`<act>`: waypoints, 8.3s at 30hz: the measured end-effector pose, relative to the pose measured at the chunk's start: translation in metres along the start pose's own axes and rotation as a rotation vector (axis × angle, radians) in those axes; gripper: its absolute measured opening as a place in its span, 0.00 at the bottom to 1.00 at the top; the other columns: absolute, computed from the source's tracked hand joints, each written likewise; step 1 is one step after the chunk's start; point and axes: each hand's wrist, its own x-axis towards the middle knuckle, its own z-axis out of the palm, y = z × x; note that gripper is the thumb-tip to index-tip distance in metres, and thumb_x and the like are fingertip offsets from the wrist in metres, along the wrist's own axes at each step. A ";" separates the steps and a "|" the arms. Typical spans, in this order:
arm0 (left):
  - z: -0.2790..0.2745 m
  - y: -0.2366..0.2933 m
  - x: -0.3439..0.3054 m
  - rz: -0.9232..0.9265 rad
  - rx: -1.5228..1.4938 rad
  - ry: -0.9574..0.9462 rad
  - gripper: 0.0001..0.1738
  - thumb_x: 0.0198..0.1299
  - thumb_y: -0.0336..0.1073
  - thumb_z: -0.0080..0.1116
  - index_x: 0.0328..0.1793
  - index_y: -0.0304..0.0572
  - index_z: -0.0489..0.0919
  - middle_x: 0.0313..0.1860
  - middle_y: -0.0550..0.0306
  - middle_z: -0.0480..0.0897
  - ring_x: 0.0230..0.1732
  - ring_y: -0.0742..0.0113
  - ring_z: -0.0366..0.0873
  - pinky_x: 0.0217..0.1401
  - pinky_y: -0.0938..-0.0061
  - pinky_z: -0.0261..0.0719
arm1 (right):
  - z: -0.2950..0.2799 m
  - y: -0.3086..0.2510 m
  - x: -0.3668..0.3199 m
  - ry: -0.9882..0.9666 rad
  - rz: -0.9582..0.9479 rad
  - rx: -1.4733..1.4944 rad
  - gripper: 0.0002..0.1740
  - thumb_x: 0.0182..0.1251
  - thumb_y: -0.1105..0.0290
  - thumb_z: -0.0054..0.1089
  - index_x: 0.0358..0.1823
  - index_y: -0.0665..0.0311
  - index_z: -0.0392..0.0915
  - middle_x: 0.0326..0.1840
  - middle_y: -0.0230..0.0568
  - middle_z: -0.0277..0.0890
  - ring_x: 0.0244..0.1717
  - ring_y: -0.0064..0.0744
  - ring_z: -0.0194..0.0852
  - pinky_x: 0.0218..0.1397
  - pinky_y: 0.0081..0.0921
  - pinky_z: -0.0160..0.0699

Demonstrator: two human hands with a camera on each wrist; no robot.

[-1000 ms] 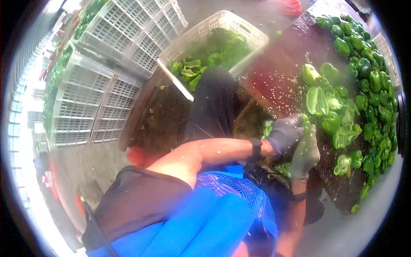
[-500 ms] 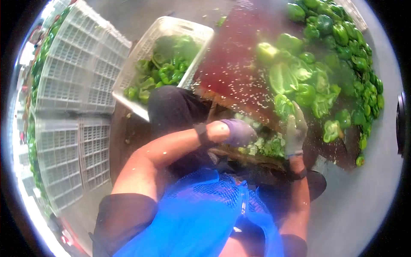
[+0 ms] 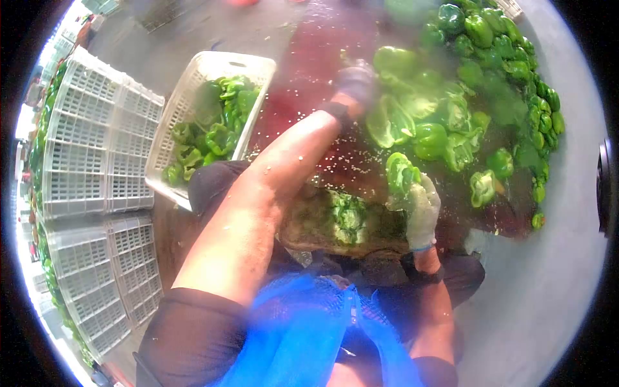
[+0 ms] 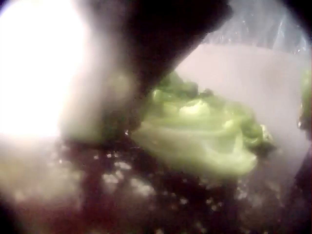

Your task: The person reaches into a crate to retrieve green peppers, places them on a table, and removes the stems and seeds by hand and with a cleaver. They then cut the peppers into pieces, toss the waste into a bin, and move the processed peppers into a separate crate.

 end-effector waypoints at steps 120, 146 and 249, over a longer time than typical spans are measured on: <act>0.030 -0.075 -0.171 -0.160 -0.232 -0.204 0.34 0.55 0.65 0.58 0.63 0.55 0.77 0.51 0.51 0.84 0.53 0.57 0.82 0.56 0.65 0.77 | 0.145 0.044 0.073 0.149 -0.557 -1.287 0.13 0.62 0.61 0.50 0.45 0.53 0.77 0.33 0.45 0.83 0.34 0.53 0.83 0.39 0.47 0.81; 0.035 -0.037 -0.199 0.117 -1.993 -0.576 0.27 0.66 0.36 0.50 0.70 0.35 0.64 0.57 0.53 0.77 0.48 0.68 0.81 0.47 0.76 0.83 | 0.068 0.001 0.028 -0.219 0.064 0.811 0.15 0.71 0.58 0.48 0.46 0.61 0.76 0.35 0.40 0.78 0.33 0.35 0.78 0.37 0.32 0.81; -0.079 -0.361 -0.184 -0.274 -0.669 -0.031 0.20 0.60 0.40 0.56 0.55 0.37 0.80 0.48 0.52 0.82 0.41 0.69 0.81 0.45 0.76 0.80 | -0.024 -0.035 -0.009 -0.018 0.118 -0.150 0.17 0.74 0.65 0.46 0.57 0.66 0.75 0.41 0.41 0.83 0.37 0.26 0.81 0.40 0.22 0.82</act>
